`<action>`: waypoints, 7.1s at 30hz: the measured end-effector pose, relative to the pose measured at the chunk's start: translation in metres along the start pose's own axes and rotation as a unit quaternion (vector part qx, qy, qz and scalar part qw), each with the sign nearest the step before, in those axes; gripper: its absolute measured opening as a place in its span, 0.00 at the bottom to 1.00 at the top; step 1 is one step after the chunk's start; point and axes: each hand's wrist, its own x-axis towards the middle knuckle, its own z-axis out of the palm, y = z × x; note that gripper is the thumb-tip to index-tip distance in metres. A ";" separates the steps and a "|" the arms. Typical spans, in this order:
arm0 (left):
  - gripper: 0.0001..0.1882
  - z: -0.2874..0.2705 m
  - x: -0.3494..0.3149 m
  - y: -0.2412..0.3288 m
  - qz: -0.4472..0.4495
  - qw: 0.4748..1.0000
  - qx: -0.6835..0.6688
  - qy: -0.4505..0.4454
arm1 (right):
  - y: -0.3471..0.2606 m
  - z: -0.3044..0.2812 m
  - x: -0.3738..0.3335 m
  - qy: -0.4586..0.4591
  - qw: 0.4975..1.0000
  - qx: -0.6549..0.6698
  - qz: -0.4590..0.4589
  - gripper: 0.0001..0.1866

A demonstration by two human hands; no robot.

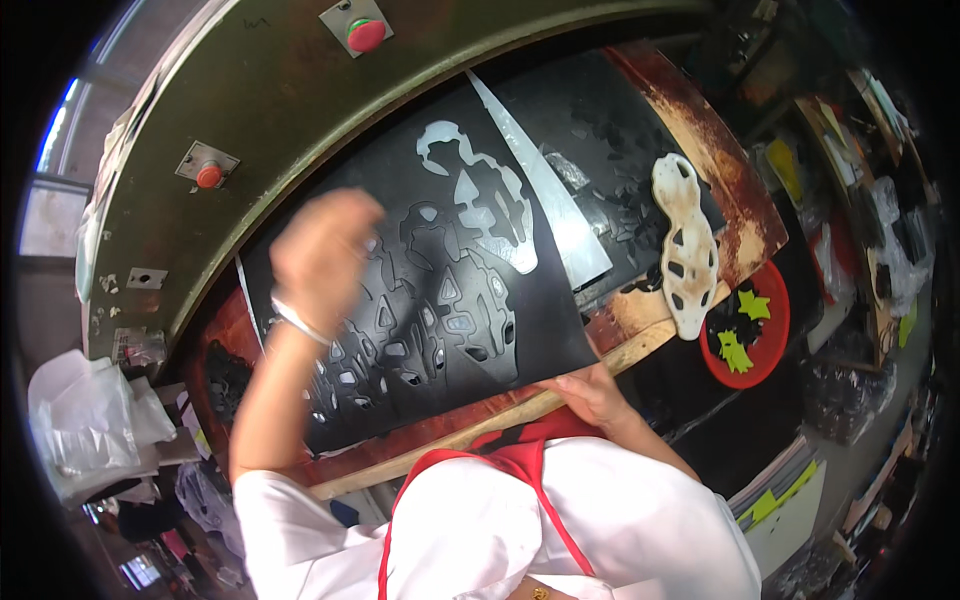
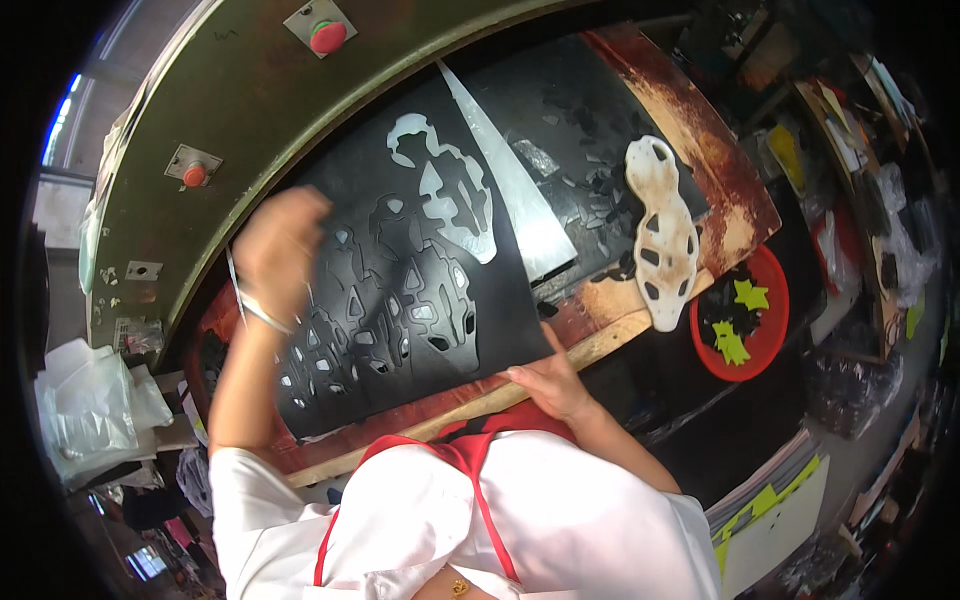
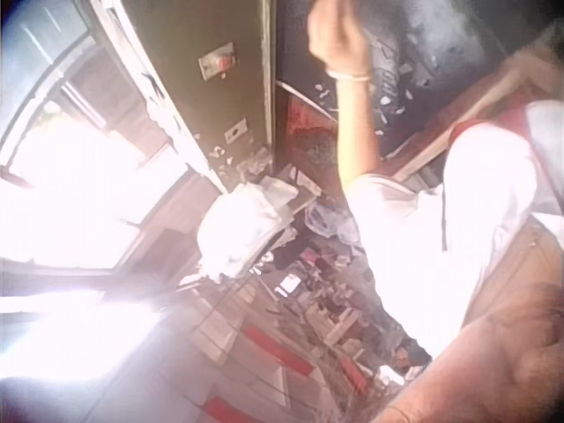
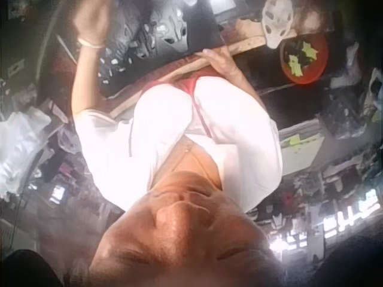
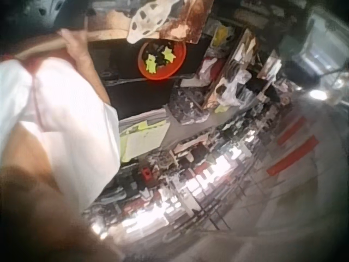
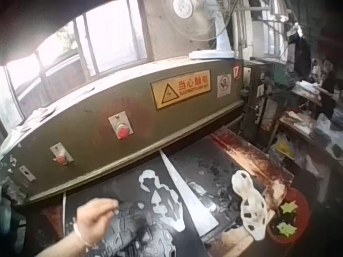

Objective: The person repeatedly rubs the sole of a white shoe against a black rubber sheet on a machine. They periodically remove cut rubber pieces from the sheet and place them on a nearby table. The person continues this process with multiple shoe soles throughout the clip.

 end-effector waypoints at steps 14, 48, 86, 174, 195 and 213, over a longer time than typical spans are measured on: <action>0.20 0.060 -0.060 0.021 -0.539 0.636 -0.528 0.164 | 0.074 0.040 0.023 0.164 0.984 0.064 -0.027 0.20; 0.15 -0.150 -0.060 -0.193 -0.379 0.704 -0.515 0.310 | 0.145 0.095 0.024 0.181 0.975 0.132 0.012 0.22; 0.08 -0.195 -0.207 -0.052 -0.031 0.994 -0.104 0.014 | 0.242 0.149 -0.005 -0.108 0.976 0.070 0.176 0.19; 0.12 -0.412 -0.254 -0.028 -0.494 0.779 -0.151 0.356 | 0.180 0.140 0.094 -0.081 0.776 -0.552 -0.293 0.21; 0.08 -0.377 -0.357 -0.212 -0.105 0.970 0.118 0.184 | 0.315 0.285 0.047 -0.003 0.828 -0.502 -0.250 0.13; 0.24 -0.266 -0.452 -0.175 -0.160 0.947 -0.079 -0.267 | 0.436 0.336 0.141 -0.028 0.801 -0.593 -0.083 0.22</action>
